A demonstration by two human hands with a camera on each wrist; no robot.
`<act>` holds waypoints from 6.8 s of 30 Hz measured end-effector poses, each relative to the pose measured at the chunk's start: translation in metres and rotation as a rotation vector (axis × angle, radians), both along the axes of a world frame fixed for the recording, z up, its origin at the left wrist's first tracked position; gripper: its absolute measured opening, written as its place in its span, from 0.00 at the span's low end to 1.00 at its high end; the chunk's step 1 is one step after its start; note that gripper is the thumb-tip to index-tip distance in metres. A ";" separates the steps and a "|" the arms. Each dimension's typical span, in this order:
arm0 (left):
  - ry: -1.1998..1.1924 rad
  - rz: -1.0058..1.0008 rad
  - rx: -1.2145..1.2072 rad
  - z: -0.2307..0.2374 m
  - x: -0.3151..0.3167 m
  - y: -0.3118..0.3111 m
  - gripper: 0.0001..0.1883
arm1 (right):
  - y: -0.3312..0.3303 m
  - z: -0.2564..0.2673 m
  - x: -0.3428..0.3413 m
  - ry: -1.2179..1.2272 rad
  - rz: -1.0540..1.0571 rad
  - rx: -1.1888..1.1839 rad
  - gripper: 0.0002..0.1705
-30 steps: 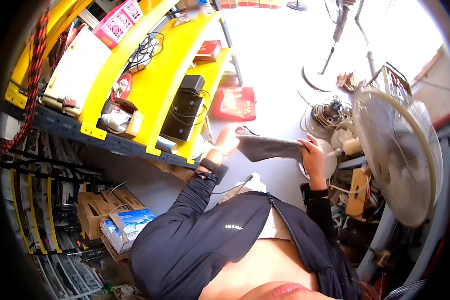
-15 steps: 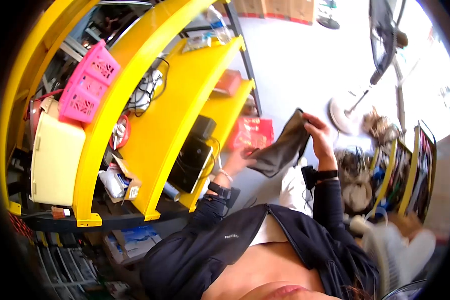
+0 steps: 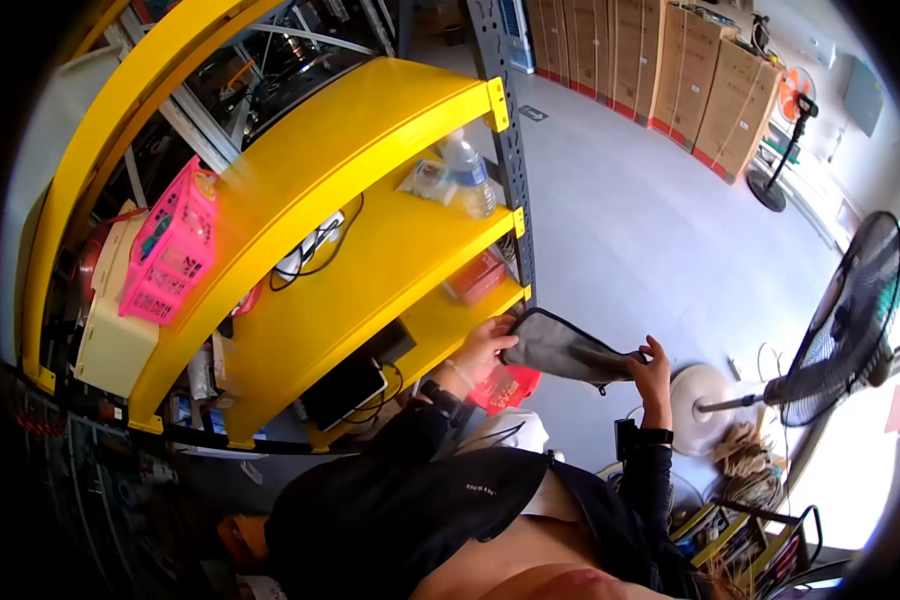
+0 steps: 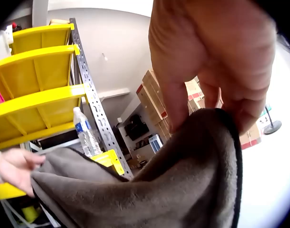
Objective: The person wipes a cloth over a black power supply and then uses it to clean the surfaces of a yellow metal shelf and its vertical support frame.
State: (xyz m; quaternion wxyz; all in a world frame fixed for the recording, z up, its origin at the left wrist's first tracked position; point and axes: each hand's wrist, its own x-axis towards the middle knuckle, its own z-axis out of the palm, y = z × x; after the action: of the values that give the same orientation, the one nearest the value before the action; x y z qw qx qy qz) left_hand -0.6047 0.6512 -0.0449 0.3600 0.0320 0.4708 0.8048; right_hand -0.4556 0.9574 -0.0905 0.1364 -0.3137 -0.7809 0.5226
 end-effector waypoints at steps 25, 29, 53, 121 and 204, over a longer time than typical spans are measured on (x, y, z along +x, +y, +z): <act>0.423 0.294 -0.321 -0.012 -0.339 0.390 0.22 | 0.224 0.100 -0.433 0.154 0.652 -0.082 0.25; 0.167 0.429 -0.131 0.024 -0.361 0.363 0.24 | 0.203 0.066 -0.493 0.407 0.871 0.389 0.32; 0.162 1.149 -0.663 0.057 -0.394 0.327 0.20 | 0.157 0.065 -0.664 0.083 1.343 -0.099 0.16; 0.113 1.330 -0.755 -0.001 -0.588 0.227 0.10 | 0.074 -0.004 -0.946 0.299 1.187 0.349 0.15; -0.248 2.185 -1.331 0.049 -0.382 0.115 0.16 | -0.218 0.154 -0.681 0.864 2.509 0.750 0.15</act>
State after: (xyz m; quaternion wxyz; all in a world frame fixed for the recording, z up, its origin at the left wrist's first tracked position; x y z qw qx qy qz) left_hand -0.9866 0.7658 0.0044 -0.4956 -0.6283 0.5252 0.2895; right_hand -1.1363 0.7390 0.0637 -0.1169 0.8348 -0.5268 0.1094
